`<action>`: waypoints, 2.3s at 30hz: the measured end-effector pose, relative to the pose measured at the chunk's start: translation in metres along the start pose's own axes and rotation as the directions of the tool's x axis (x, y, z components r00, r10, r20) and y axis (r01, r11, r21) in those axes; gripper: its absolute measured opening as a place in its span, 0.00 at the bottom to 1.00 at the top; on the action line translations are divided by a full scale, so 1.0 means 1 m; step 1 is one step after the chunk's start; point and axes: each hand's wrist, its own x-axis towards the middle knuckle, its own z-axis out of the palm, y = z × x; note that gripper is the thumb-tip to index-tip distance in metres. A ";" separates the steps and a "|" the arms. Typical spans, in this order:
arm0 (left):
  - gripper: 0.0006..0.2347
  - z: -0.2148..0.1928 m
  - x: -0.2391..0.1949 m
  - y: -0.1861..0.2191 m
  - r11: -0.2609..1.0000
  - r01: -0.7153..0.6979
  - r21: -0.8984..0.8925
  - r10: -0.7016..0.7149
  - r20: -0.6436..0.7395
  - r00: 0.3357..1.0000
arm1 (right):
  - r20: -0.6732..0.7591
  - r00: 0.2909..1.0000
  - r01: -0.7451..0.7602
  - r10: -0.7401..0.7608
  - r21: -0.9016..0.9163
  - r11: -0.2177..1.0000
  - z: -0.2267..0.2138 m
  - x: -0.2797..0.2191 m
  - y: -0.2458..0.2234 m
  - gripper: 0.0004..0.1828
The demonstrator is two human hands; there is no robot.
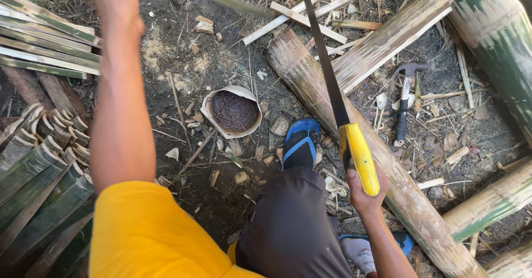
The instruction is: The person sits on the ground and uses a hand saw to cut thin bamboo strips to size. They then use a hammer to drive nails from a nearby container into the bamboo strips, securing them to a larger bamboo log frame.
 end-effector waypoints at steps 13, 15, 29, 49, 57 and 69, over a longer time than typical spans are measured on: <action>0.07 -0.014 -0.145 -0.220 0.385 0.600 -0.702 -0.907 -0.166 0.387 | 0.101 0.995 -0.024 0.016 0.084 0.996 0.034 -0.007 0.016 0.15; 0.07 -0.015 -0.152 -0.214 0.339 0.628 -0.701 -0.926 -0.131 0.354 | 0.124 0.992 -0.004 0.003 0.012 1.000 0.040 -0.006 0.021 0.14; 0.18 0.182 -0.141 -0.086 0.628 -0.339 0.701 -0.218 0.576 0.788 | 0.163 0.987 0.019 -0.012 -0.040 0.999 0.034 -0.027 0.019 0.10; 0.20 0.196 -0.153 -0.098 0.656 -0.298 0.694 -0.216 0.550 0.807 | 0.224 0.972 0.081 -0.068 -0.052 0.995 0.108 0.075 -0.022 0.11; 0.20 0.198 -0.156 -0.105 0.654 -0.246 0.715 -0.255 0.515 0.818 | 0.270 0.947 0.264 -0.174 -0.345 0.901 0.091 0.064 -0.008 0.22; 0.18 0.199 -0.153 -0.124 0.645 -0.155 0.748 -0.287 0.426 0.858 | 0.123 0.953 0.292 -0.276 -0.130 0.948 0.079 0.104 -0.033 0.14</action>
